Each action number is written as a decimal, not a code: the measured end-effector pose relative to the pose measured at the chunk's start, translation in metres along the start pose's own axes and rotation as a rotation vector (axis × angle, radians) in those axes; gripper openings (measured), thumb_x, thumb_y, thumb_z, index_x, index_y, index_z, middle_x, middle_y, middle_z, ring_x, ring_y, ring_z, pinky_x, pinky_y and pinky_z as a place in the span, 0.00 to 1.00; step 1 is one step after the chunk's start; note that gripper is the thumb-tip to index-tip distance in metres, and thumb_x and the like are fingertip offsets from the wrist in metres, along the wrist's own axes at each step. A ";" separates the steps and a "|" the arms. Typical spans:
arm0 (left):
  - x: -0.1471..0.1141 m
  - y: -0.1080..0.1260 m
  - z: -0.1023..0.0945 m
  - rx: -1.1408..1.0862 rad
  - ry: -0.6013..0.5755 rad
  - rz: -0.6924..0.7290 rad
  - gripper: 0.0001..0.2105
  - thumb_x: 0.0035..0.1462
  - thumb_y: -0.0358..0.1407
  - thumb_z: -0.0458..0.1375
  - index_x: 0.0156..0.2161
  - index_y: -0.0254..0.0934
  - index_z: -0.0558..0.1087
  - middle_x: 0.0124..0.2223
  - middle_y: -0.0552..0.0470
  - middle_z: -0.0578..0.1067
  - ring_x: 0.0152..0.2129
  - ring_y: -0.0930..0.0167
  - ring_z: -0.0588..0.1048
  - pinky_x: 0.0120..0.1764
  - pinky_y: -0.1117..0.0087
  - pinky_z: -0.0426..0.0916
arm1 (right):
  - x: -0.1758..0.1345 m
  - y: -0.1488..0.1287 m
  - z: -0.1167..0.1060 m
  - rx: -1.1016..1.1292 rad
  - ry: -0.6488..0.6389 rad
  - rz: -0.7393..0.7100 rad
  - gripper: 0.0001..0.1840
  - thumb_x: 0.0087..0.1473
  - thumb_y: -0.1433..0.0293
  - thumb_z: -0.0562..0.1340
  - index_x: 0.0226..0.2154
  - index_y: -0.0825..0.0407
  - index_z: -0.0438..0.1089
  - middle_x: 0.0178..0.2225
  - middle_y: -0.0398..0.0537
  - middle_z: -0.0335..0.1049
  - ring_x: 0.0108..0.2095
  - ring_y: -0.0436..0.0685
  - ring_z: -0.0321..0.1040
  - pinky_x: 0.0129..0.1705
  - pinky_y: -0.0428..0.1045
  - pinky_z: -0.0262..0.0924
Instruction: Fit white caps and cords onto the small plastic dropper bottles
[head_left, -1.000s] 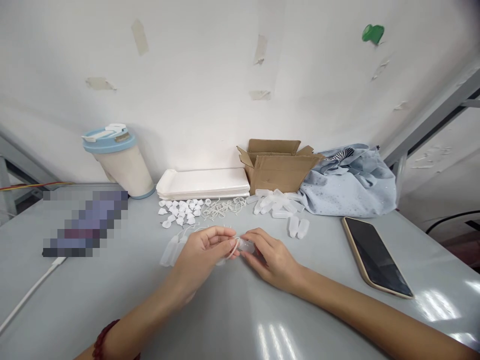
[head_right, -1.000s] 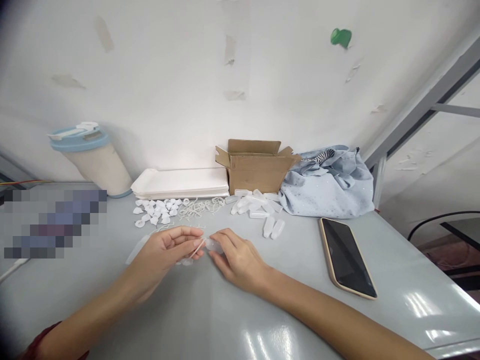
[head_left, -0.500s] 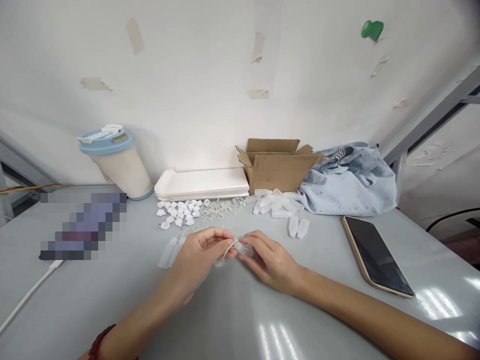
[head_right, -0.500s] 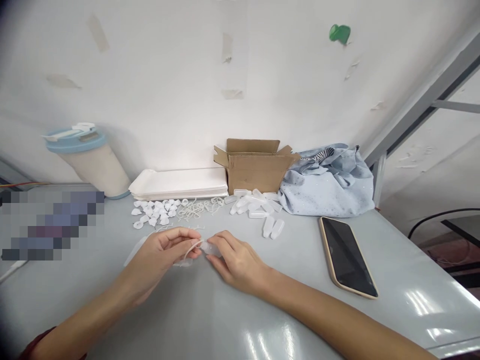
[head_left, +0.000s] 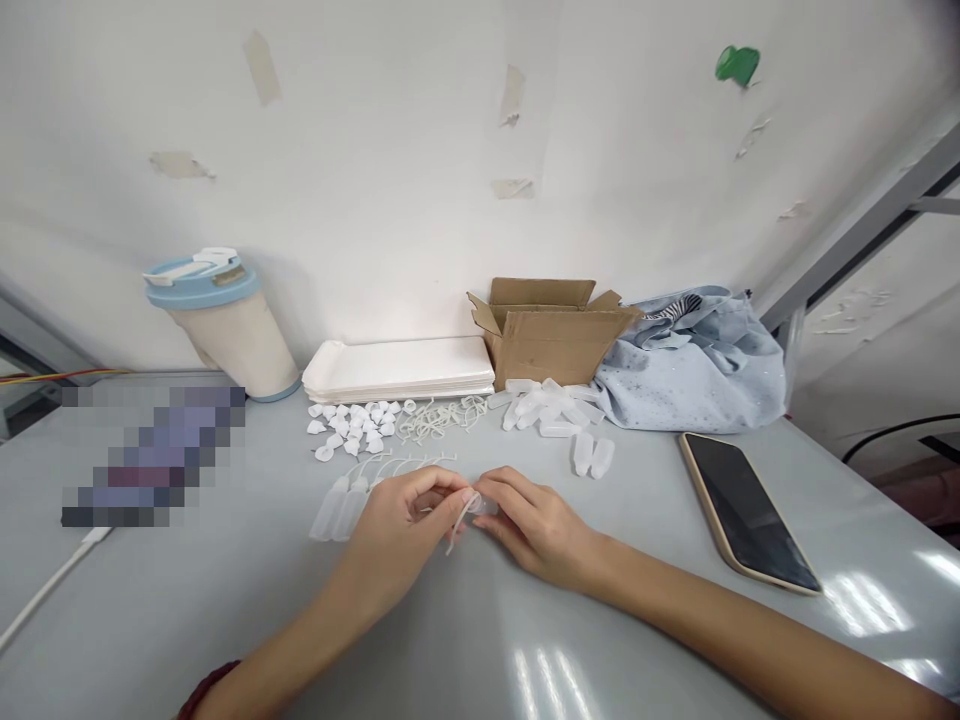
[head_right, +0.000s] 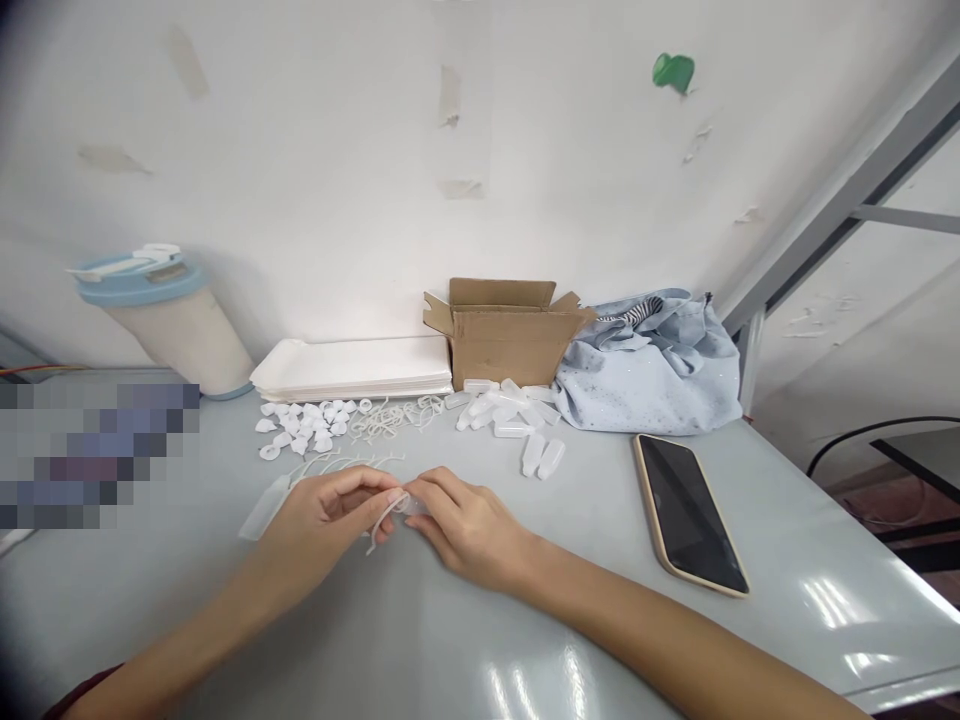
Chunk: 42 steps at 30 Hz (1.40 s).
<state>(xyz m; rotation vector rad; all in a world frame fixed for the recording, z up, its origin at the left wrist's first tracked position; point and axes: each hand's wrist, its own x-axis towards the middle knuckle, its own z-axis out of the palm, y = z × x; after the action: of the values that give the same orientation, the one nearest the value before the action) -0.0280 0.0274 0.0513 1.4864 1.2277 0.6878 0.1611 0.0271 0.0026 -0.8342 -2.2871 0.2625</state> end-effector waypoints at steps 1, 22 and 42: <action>0.000 0.000 0.000 0.017 0.019 -0.001 0.10 0.55 0.42 0.56 0.31 0.39 0.74 0.23 0.56 0.71 0.22 0.71 0.69 0.28 0.71 0.64 | 0.000 0.000 0.000 -0.003 0.003 -0.002 0.11 0.62 0.70 0.53 0.47 0.54 0.60 0.39 0.55 0.69 0.34 0.55 0.69 0.31 0.48 0.68; 0.000 0.000 0.000 -0.060 -0.028 -0.044 0.12 0.56 0.43 0.54 0.33 0.36 0.73 0.23 0.56 0.72 0.23 0.72 0.70 0.30 0.71 0.66 | -0.001 0.001 0.002 0.039 -0.001 -0.016 0.16 0.63 0.72 0.51 0.54 0.53 0.54 0.40 0.54 0.72 0.37 0.54 0.71 0.35 0.48 0.69; -0.003 -0.010 0.009 0.434 0.159 0.262 0.09 0.58 0.38 0.50 0.29 0.38 0.68 0.26 0.55 0.70 0.22 0.72 0.67 0.27 0.71 0.64 | 0.000 0.000 0.000 0.010 -0.040 0.006 0.18 0.63 0.72 0.49 0.55 0.56 0.55 0.35 0.55 0.71 0.33 0.56 0.69 0.32 0.50 0.67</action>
<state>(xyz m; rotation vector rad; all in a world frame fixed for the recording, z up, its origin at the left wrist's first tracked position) -0.0241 0.0212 0.0399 2.0088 1.3758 0.7551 0.1611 0.0274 0.0022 -0.8384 -2.3189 0.2955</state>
